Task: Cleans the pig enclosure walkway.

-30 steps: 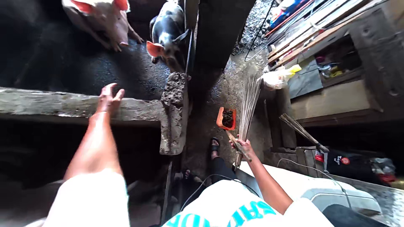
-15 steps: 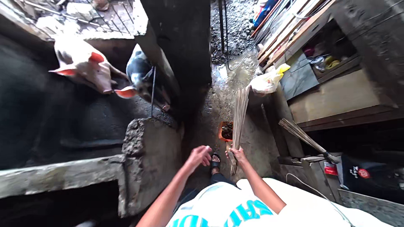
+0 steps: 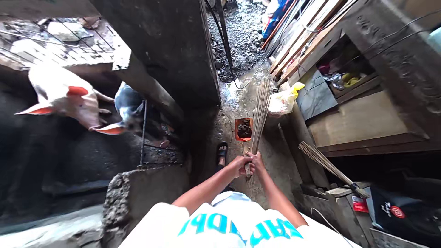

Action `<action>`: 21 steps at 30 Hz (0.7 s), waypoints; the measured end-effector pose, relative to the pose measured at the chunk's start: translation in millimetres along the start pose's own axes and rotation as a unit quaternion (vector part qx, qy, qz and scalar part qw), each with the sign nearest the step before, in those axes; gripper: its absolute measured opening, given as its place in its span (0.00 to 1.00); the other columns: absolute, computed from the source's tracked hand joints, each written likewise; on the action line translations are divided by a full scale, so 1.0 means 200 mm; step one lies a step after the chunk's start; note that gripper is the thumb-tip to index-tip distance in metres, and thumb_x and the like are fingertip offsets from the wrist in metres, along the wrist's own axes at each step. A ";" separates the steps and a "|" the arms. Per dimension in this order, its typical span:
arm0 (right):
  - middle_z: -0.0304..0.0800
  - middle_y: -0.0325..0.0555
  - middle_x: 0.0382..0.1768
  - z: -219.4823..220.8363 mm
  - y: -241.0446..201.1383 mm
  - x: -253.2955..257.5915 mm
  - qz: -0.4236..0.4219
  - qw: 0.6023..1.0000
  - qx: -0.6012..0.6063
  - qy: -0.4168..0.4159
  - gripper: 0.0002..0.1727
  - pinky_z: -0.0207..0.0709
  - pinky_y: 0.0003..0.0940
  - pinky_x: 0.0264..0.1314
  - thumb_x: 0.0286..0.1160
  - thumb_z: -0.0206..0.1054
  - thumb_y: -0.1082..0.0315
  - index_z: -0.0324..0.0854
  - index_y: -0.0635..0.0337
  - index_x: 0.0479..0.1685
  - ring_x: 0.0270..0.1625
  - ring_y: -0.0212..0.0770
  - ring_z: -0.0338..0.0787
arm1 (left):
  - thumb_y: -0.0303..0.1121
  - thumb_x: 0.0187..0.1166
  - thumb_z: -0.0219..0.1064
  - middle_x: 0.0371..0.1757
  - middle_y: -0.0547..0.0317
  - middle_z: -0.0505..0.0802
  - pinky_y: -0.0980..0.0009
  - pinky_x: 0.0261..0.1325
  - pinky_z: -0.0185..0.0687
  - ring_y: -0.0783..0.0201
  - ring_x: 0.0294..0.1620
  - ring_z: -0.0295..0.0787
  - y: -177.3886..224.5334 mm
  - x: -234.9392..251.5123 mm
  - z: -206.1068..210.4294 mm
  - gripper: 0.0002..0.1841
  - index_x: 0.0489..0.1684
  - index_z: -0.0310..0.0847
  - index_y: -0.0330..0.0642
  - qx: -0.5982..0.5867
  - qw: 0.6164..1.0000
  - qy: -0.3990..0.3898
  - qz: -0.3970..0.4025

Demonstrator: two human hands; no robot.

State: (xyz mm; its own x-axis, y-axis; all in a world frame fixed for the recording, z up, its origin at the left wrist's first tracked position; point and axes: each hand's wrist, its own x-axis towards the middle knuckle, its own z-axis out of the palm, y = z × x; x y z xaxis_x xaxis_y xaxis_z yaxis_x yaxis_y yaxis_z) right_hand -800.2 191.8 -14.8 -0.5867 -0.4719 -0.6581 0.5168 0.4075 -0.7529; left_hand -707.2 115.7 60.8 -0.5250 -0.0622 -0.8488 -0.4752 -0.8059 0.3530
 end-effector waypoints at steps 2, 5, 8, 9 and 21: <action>0.81 0.46 0.32 0.04 -0.10 0.13 0.009 1.000 0.012 0.007 0.25 0.74 0.26 0.24 0.79 0.68 0.74 0.66 0.68 0.73 0.22 0.30 0.77 | 0.31 0.90 0.56 0.26 0.55 0.85 0.74 0.23 0.83 0.66 0.19 0.83 0.18 0.10 0.02 0.07 0.47 0.75 0.37 -0.088 0.996 0.023 -0.020; 0.76 0.41 0.22 0.10 -0.33 0.36 0.019 0.998 0.048 0.018 0.23 0.67 0.21 0.12 0.82 0.66 0.73 0.66 0.68 0.72 0.12 0.26 0.70 | 0.26 0.85 0.56 0.21 0.59 0.82 0.78 0.18 0.76 0.70 0.15 0.77 0.46 0.26 0.04 0.04 0.39 0.74 0.38 -0.126 0.991 0.034 0.002; 0.81 0.48 0.26 0.13 -0.49 0.55 0.021 0.997 0.066 0.037 0.24 0.80 0.30 0.19 0.80 0.68 0.74 0.65 0.70 0.71 0.17 0.35 0.80 | 0.24 0.84 0.56 0.20 0.61 0.80 0.81 0.15 0.69 0.73 0.13 0.73 0.71 0.38 0.00 0.06 0.35 0.75 0.39 -0.097 0.994 0.038 0.003; 0.86 0.53 0.30 0.12 -0.56 0.62 0.022 0.996 0.066 0.048 0.25 0.84 0.33 0.24 0.80 0.68 0.75 0.65 0.71 0.72 0.21 0.38 0.85 | 0.24 0.83 0.56 0.20 0.61 0.80 0.81 0.15 0.68 0.73 0.13 0.73 0.80 0.44 -0.01 0.07 0.34 0.75 0.39 -0.080 0.996 0.036 0.001; 0.84 0.49 0.24 -0.50 -1.13 1.26 -0.011 0.995 0.000 0.099 0.25 0.81 0.29 0.17 0.74 0.72 0.77 0.71 0.72 0.70 0.16 0.35 0.82 | 0.24 0.84 0.56 0.22 0.61 0.80 0.82 0.14 0.71 0.74 0.13 0.75 1.77 1.17 0.11 0.02 0.41 0.72 0.38 -0.034 0.998 0.042 0.031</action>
State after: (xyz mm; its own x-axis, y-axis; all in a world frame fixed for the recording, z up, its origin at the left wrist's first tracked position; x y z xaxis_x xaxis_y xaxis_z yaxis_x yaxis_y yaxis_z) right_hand -1126.6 59.6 -11.3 -0.7094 -0.3169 -0.6295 0.5028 0.3984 -0.7671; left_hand -1014.6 -172.2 -4.8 -0.4895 -0.1603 -0.8571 -0.3924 -0.8373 0.3807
